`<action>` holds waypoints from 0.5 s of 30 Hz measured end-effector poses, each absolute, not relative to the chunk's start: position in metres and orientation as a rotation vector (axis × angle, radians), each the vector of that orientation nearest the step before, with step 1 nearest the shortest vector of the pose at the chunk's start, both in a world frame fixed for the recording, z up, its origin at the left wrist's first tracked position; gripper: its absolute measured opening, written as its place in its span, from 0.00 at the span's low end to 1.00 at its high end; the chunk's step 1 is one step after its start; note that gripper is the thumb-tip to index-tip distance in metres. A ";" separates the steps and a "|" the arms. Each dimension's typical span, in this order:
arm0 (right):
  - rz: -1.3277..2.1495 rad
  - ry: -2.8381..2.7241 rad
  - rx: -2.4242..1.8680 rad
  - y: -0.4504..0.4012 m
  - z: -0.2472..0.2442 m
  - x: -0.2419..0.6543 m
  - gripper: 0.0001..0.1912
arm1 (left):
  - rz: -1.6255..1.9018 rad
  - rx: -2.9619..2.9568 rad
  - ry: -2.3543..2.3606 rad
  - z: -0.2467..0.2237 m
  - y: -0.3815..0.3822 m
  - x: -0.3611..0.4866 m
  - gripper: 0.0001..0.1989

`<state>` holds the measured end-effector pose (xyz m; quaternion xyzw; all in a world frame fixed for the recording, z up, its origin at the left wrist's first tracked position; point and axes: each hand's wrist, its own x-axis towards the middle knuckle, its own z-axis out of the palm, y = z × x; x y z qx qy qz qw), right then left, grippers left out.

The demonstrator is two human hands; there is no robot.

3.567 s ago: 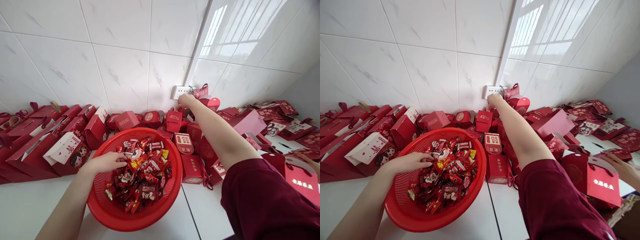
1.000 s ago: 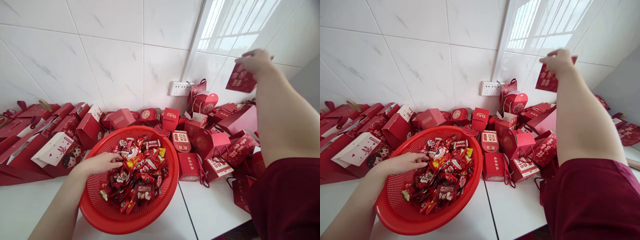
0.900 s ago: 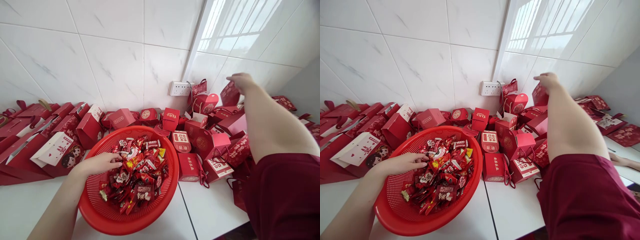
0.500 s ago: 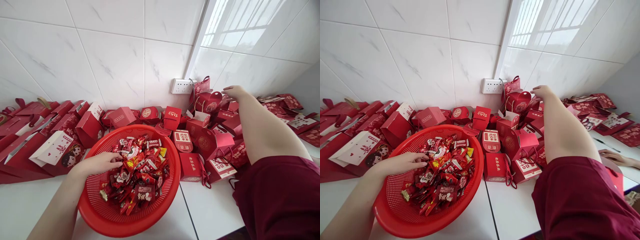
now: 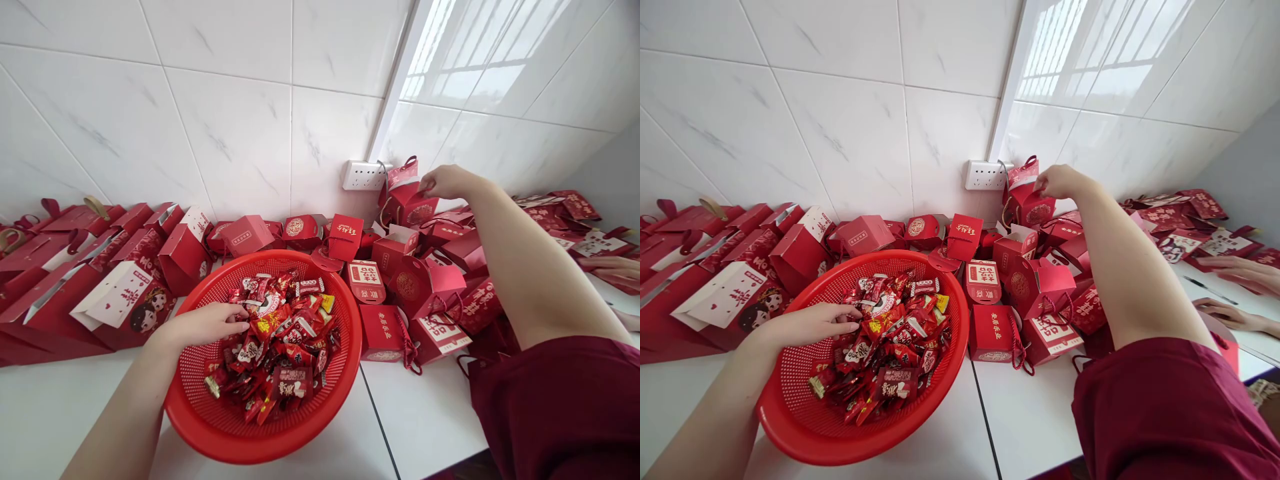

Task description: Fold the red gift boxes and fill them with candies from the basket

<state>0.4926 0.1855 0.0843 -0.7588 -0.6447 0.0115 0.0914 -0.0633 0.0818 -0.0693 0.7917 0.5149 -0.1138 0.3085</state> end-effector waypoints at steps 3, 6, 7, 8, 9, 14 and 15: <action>-0.157 -1.916 -2.103 0.173 0.107 0.467 0.10 | -0.300 2.092 1.360 -0.069 0.082 -0.063 0.32; -0.243 -1.878 -1.900 0.165 0.126 0.431 0.12 | -0.294 2.092 1.364 -0.067 0.081 -0.062 0.31; -0.197 -1.843 -1.803 0.165 0.129 0.418 0.12 | -0.293 2.093 1.364 -0.067 0.081 -0.062 0.31; -0.130 -1.802 -1.719 0.168 0.129 0.405 0.12 | -0.292 2.095 1.363 -0.066 0.081 -0.062 0.30; -0.050 -1.765 -1.645 0.171 0.128 0.393 0.13 | -0.292 2.097 1.363 -0.066 0.080 -0.062 0.30; 0.088 -2.006 -1.634 0.197 0.100 0.364 0.19 | -0.308 2.110 1.361 -0.067 0.080 -0.062 0.32; 0.108 -2.136 -1.704 0.200 0.093 0.366 0.21 | -0.311 2.114 1.357 -0.067 0.080 -0.062 0.33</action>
